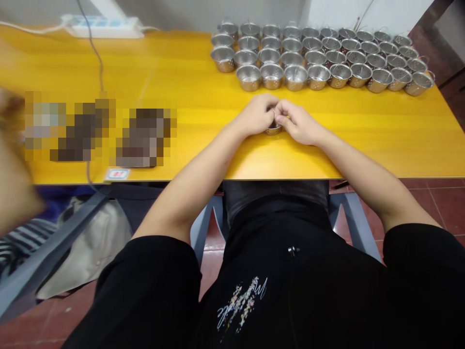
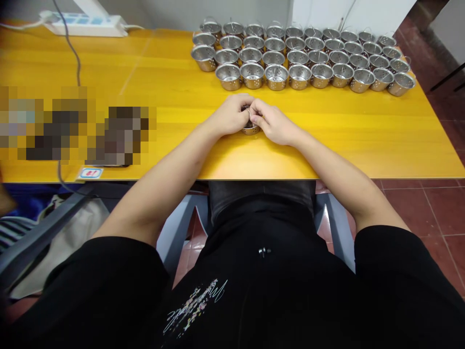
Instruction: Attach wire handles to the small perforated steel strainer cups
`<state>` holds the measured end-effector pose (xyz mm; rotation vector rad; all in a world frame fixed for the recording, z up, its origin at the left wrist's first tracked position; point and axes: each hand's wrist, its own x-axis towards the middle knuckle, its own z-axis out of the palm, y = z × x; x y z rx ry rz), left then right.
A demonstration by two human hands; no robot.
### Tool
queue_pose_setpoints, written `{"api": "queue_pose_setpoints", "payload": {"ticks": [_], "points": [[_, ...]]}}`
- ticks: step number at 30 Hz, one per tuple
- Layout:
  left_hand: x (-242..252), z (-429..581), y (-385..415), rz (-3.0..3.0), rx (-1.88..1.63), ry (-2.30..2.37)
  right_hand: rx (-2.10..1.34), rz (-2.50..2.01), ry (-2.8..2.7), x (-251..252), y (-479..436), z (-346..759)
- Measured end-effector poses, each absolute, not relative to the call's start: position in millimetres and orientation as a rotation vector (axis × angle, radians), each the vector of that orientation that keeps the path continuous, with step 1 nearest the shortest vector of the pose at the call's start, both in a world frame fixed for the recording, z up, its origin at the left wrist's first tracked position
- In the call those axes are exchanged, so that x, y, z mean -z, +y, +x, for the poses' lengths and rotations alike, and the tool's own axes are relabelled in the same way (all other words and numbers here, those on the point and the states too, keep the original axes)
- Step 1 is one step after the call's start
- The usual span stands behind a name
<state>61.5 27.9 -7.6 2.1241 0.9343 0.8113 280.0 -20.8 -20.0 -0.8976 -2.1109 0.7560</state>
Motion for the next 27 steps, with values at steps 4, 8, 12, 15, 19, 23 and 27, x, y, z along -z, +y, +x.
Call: {"api": "queue_pose_setpoints", "payload": {"ticks": [4,8,12,15,19,23,27], "points": [[5,63,26,2.171,-0.806,0.941,-0.772,-0.883,-2.085,20,-20,280],[7,64,27,2.178,-0.796,0.96,-0.819,-0.886,-2.039,19,-18,278],[10,64,30,2.179,-0.799,0.96,-0.851,-0.91,-1.981,17,-18,275],[11,64,31,2.177,-0.791,0.953,-0.883,-0.917,-1.938,17,-19,274],[10,63,31,2.161,-0.795,0.955,-0.948,-0.908,-1.876,18,-19,271],[10,63,29,2.116,-0.813,0.969,-1.008,-0.935,-1.825,18,-20,268],[14,63,30,2.063,-0.852,0.95,-1.024,-0.968,-1.791,17,-21,266]]}}
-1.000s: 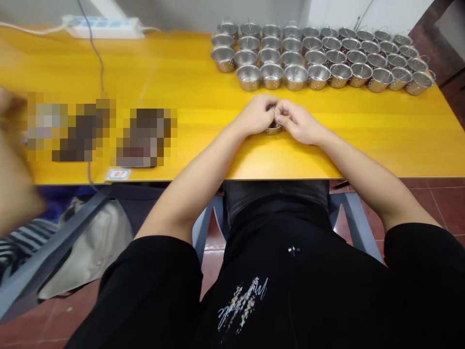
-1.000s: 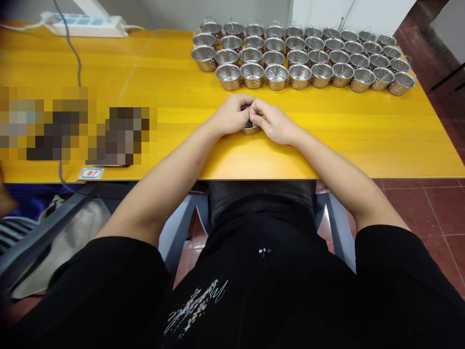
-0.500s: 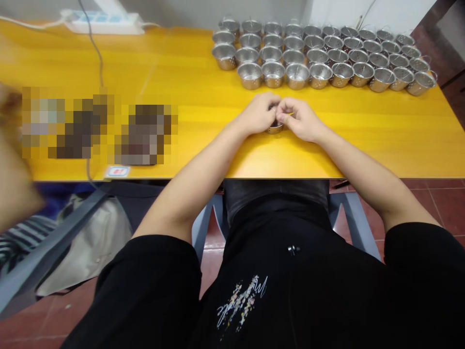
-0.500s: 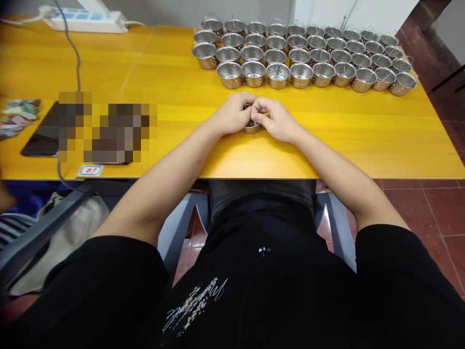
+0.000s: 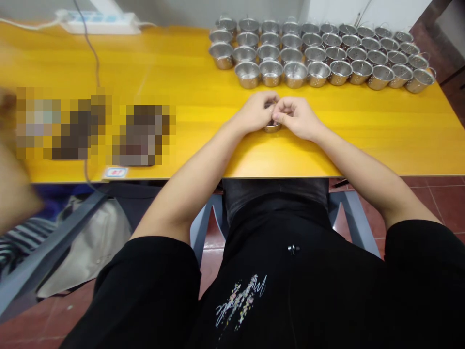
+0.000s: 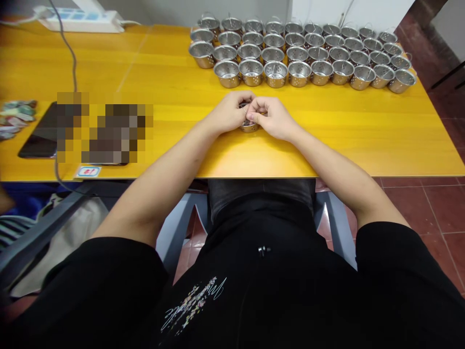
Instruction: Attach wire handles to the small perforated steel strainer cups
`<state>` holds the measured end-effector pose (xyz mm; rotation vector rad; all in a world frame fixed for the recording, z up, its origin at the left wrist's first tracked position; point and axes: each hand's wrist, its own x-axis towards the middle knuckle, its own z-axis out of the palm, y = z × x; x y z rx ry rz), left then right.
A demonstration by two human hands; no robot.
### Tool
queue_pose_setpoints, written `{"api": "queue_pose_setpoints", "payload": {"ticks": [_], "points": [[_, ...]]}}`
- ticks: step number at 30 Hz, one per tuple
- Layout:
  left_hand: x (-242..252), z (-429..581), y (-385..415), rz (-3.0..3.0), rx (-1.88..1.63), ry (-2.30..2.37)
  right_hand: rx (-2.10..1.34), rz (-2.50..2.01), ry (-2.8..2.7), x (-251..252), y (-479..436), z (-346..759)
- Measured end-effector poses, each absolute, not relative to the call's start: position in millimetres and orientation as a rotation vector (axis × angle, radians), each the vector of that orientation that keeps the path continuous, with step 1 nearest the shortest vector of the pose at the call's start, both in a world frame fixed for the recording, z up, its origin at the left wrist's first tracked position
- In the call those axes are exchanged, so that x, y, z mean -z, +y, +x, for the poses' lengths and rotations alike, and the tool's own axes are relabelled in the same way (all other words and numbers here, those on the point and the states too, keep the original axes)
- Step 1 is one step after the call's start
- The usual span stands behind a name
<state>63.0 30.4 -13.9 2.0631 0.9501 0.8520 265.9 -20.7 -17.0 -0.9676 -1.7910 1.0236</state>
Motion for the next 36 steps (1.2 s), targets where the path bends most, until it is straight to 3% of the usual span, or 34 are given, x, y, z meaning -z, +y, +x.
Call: {"api": "queue_pose_setpoints", "payload": {"ticks": [17,36], "points": [[10,38,48,1.848,-0.888,0.845,-0.972,-1.044,-1.618,16,-13,265],[11,40,41,1.957,-0.981,0.703,-1.279,-1.11,-1.318,-1,-17,277]]}}
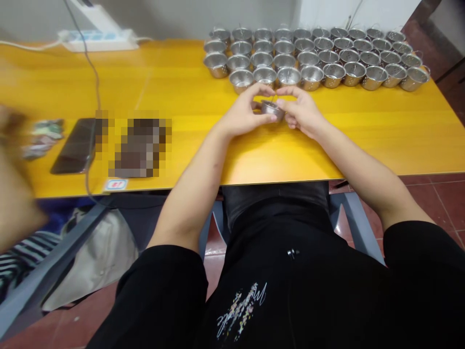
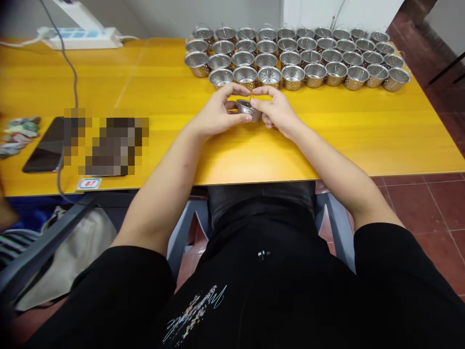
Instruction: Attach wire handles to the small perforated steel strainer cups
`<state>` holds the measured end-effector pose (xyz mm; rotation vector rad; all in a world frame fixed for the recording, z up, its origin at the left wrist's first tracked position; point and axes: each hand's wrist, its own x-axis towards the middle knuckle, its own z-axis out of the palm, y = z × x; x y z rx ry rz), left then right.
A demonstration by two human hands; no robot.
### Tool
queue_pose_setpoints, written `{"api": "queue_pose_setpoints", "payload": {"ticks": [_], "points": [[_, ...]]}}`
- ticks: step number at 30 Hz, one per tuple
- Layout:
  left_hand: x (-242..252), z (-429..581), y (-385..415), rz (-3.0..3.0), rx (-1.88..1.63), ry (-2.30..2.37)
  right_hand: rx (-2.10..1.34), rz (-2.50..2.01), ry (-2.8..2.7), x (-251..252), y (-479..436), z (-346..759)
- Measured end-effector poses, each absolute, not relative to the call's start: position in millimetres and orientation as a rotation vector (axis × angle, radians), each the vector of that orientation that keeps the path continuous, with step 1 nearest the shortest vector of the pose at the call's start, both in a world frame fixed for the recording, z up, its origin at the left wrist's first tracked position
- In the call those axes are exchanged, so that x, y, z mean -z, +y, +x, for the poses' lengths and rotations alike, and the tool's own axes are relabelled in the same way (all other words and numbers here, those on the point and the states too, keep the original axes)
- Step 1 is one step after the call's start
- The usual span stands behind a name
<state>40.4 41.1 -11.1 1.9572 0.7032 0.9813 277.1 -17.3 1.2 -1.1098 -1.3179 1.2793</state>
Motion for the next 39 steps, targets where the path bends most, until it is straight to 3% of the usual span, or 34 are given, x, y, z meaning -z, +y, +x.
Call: {"api": "queue_pose_setpoints", "payload": {"ticks": [27,39], "points": [[11,42,41,1.937,-0.978,0.792,-0.633,-1.158,-1.746,3,-4,295],[6,42,40,1.939,-1.003,0.88,-0.747,-1.108,-1.854,10,-5,293]]}}
